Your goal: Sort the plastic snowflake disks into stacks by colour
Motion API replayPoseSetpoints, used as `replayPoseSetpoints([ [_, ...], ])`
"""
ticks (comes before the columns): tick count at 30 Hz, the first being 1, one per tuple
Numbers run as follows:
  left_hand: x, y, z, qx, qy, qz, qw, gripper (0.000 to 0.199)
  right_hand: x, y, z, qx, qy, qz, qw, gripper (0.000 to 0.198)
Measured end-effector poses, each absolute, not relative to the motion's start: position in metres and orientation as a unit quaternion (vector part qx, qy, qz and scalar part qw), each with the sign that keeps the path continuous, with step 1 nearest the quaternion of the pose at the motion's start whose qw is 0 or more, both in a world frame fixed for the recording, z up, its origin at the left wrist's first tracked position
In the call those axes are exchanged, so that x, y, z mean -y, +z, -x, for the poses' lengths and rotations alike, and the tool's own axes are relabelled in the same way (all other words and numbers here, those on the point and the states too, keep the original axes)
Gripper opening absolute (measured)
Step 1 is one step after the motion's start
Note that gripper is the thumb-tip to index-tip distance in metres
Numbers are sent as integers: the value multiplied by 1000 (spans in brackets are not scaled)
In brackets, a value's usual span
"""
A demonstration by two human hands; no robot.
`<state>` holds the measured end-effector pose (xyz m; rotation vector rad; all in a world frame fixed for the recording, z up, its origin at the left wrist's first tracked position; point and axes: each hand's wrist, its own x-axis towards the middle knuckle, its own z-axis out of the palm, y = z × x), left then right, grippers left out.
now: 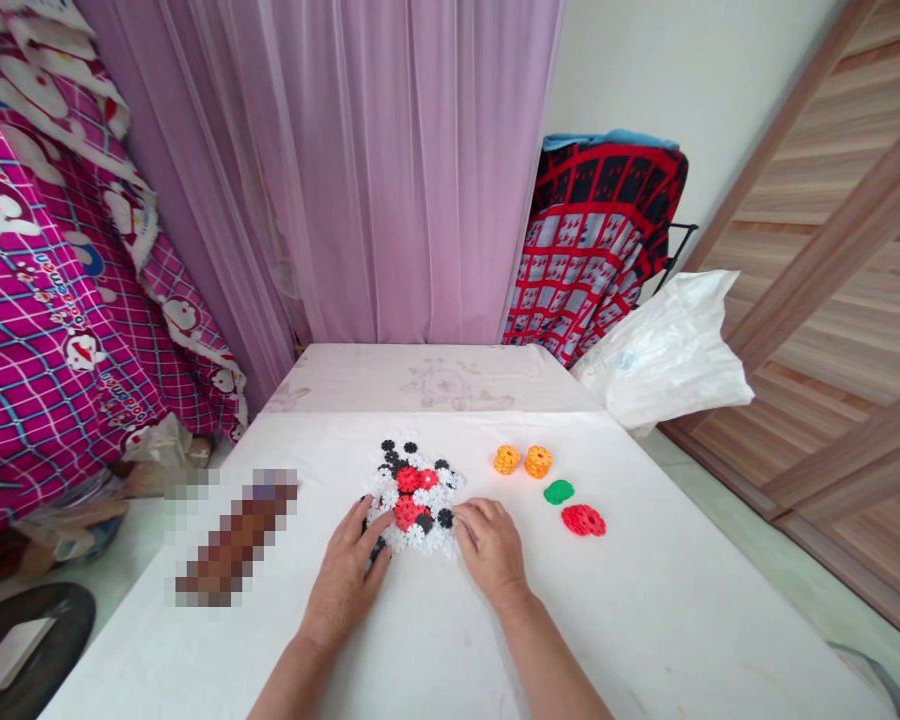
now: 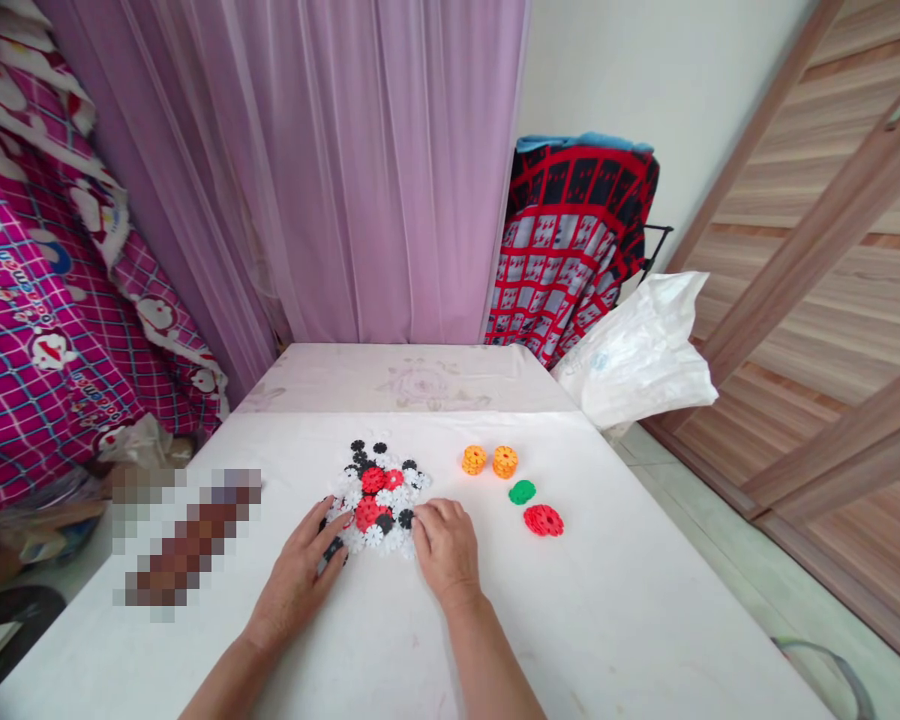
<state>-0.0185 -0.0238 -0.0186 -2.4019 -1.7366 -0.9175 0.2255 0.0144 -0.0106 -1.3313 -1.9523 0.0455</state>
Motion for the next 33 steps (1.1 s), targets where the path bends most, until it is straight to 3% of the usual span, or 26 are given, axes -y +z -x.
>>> replayPoseSetpoints([
  [8,33,-10,13,517,-199,830,66,48,1,-3,-204,821,100,426,366,22],
  [12,34,-11,12,524,-202,825,66,45,-9,-9,-208,744,74,533,396,19],
  [20,35,-11,12,543,-249,801,41,42,-19,-5,-202,727,43,619,295,18],
  [24,34,-10,13,539,-267,798,29,42,-19,-12,-202,723,29,609,325,15],
  [29,34,-10,14,536,-290,793,12,42,-24,-28,-238,649,1,640,412,26],
  [33,30,-12,16,547,-323,773,-6,37,-29,-30,-273,608,-23,681,408,32],
])
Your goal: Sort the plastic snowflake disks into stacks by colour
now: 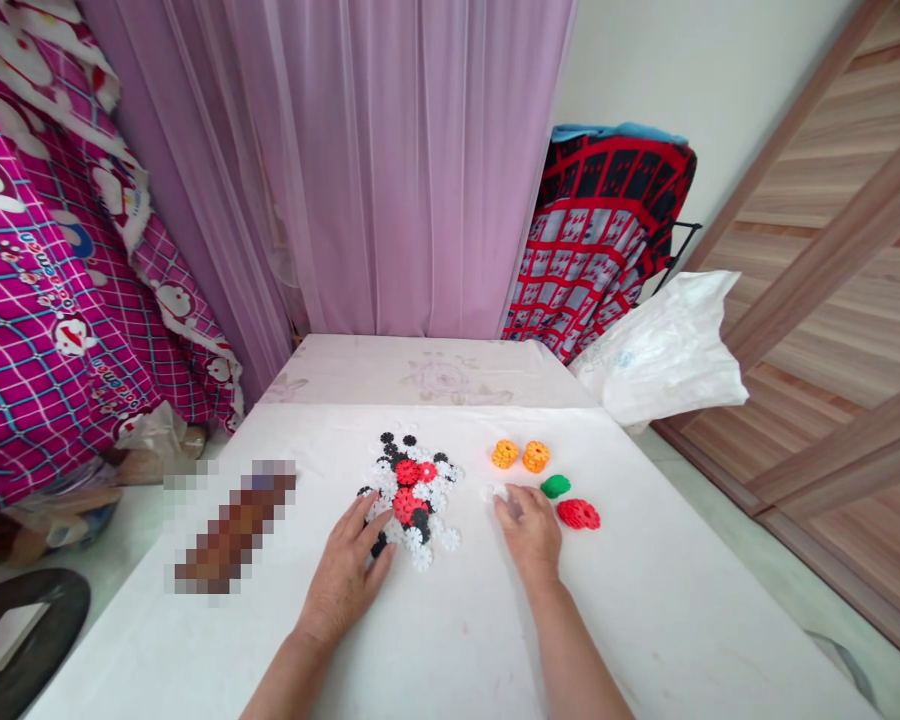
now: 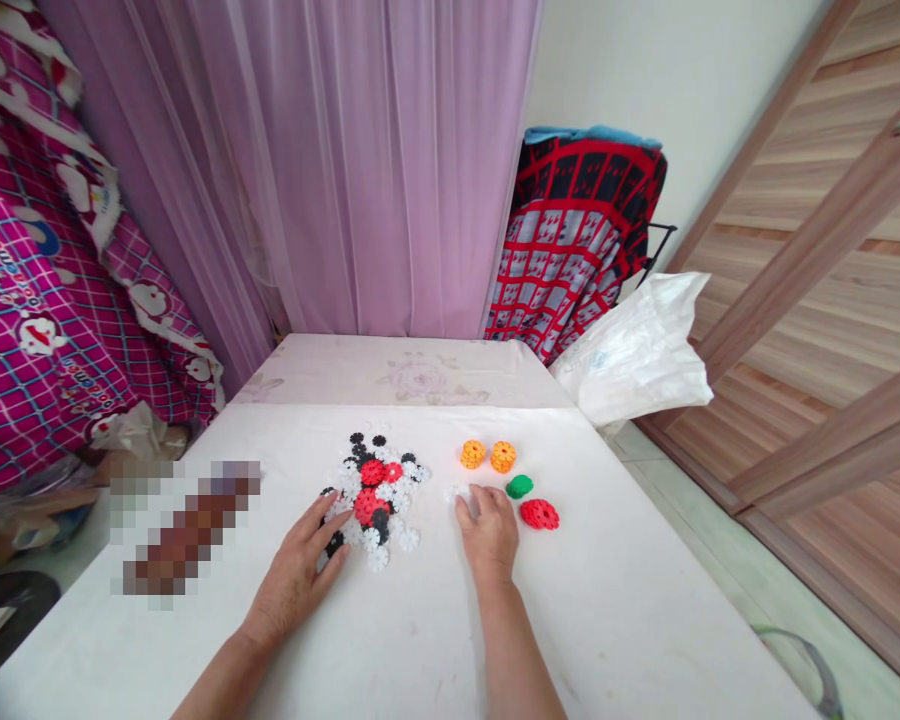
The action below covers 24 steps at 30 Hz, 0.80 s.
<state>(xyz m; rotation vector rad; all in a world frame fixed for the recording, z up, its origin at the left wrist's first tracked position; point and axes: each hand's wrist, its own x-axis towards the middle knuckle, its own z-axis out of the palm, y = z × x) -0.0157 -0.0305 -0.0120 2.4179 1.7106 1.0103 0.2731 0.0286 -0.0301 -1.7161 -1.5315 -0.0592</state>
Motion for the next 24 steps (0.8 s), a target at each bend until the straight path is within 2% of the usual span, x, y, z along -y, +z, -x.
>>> replayPoseSetpoints([
  [9,24,-21,22,-588,406,-697,50,35,-35,-20,-267,673,-33,673,305,24],
  [15,24,-21,22,-599,407,-687,59,34,-34,-17,-268,686,-57,669,280,22],
  [18,24,-21,22,-600,411,-683,67,35,-34,-19,-270,681,-56,668,295,26],
  [24,23,-21,22,-601,429,-669,82,33,-20,-17,-253,697,-4,603,388,22],
])
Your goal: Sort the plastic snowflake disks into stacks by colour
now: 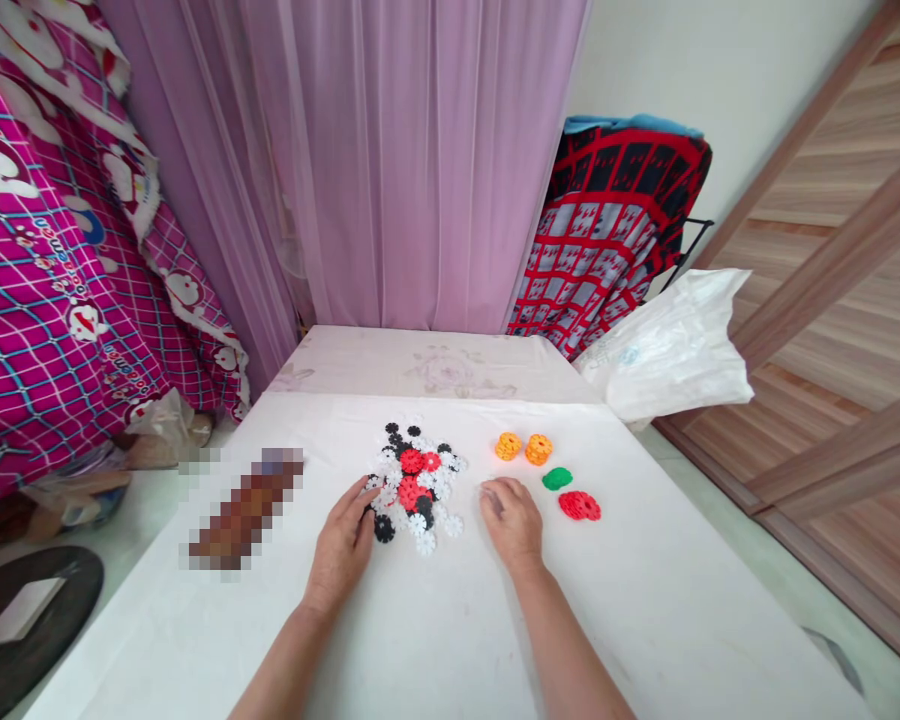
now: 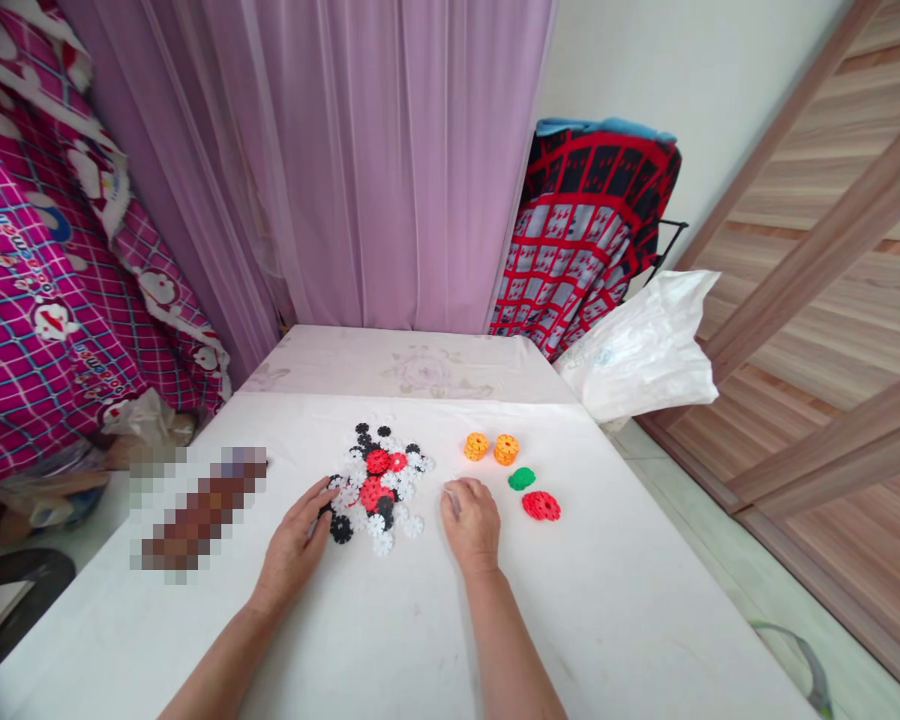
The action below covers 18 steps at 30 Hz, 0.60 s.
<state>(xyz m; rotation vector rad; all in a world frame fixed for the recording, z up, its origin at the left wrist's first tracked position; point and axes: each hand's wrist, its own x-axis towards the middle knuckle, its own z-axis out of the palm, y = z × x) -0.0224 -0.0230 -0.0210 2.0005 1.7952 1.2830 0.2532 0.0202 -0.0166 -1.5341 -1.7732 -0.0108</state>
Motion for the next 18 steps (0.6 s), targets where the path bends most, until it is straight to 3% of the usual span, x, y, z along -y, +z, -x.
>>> replayPoseSetpoints([
  [5,23,-20,23,-601,426,-672,75,33,7,-7,-234,754,74,546,358,16],
  [9,23,-21,23,-603,422,-672,79,32,16,-2,-232,773,81,549,307,23],
  [12,23,-22,23,-605,421,-670,85,33,16,-2,-231,774,72,557,293,17],
  [18,22,-22,23,-600,426,-672,79,32,7,-15,-241,750,27,568,339,14],
])
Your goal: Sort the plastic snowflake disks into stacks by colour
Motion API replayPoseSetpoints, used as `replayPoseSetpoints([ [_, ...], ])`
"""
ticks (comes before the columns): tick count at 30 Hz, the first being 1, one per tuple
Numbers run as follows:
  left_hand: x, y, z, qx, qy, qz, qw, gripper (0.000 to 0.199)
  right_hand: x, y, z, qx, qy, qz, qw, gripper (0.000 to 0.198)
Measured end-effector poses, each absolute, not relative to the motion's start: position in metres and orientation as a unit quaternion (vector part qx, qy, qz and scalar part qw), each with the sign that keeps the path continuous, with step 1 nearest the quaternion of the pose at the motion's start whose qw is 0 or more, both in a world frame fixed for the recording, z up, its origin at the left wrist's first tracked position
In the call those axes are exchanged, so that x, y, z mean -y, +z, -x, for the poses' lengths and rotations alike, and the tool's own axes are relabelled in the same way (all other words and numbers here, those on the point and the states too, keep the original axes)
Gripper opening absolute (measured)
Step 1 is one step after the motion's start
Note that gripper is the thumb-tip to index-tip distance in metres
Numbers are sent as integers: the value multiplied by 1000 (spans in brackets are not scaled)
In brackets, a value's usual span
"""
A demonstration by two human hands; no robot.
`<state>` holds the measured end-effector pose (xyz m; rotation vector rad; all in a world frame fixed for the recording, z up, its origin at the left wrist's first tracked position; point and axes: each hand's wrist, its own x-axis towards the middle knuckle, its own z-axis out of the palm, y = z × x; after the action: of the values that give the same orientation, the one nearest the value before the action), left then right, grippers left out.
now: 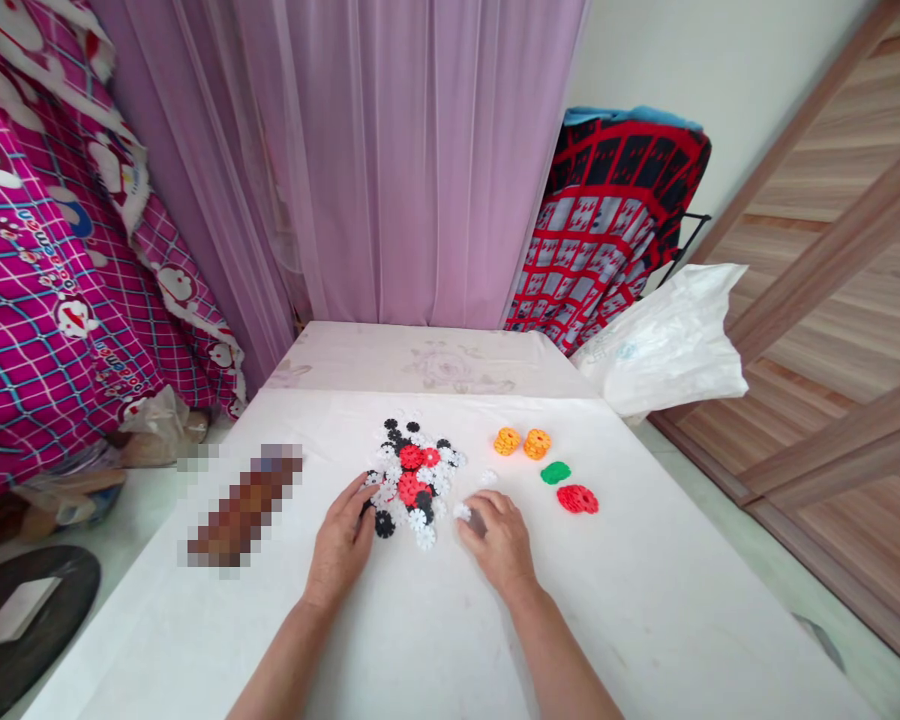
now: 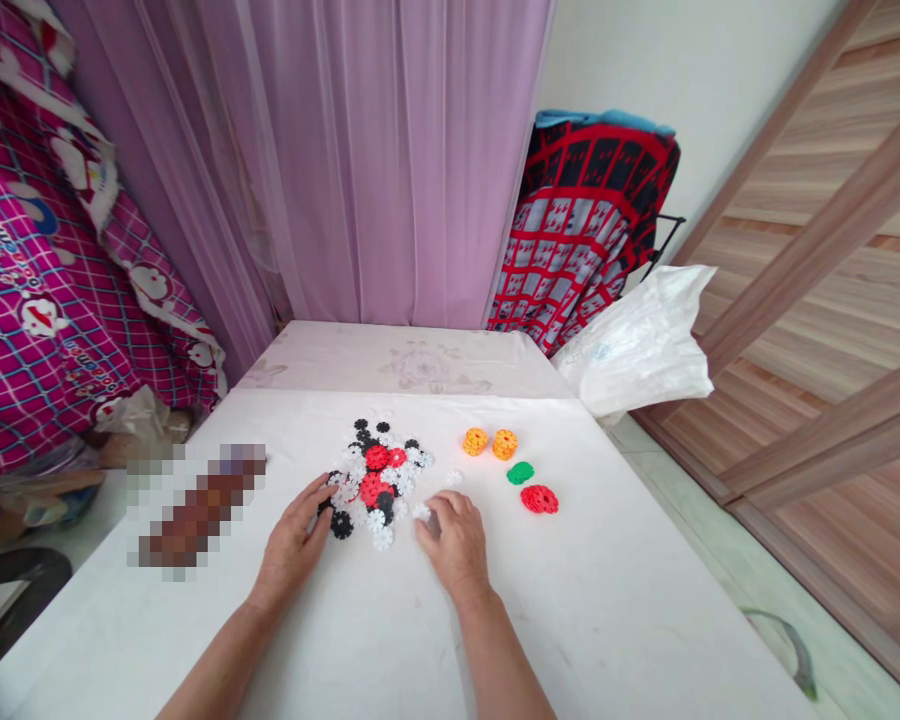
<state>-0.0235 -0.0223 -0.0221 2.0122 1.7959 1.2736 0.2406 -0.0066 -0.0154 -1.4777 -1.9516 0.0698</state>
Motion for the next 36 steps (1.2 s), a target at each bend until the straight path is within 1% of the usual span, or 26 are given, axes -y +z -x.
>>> replayPoseSetpoints([
  [3,22,-22,24,-600,425,-673,77,32,-11,-22,-258,678,-23,614,403,22],
  [5,22,-22,24,-600,423,-674,78,32,-23,-25,-268,650,-39,636,414,26],
  [9,21,-22,25,-599,421,-677,76,33,-38,-25,-273,660,-29,650,376,26],
  [18,22,-20,24,-599,423,-676,73,32,-40,-23,-270,668,-32,672,316,20],
  [21,22,-19,24,-598,420,-678,70,33,-39,-23,-271,670,-45,668,322,24],
  [23,21,-19,24,-602,419,-677,69,32,-36,-22,-268,671,-52,652,349,25],
  [26,21,-19,23,-608,418,-671,71,32,-22,-18,-254,697,-23,599,394,20],
  [28,20,-20,22,-610,418,-670,72,33,-11,-15,-239,726,17,558,403,18],
  [32,21,-20,21,-609,416,-670,78,33,4,-7,-210,754,72,523,390,16],
  [36,20,-19,21,-609,424,-665,86,31,2,-2,-193,767,74,525,363,26],
])
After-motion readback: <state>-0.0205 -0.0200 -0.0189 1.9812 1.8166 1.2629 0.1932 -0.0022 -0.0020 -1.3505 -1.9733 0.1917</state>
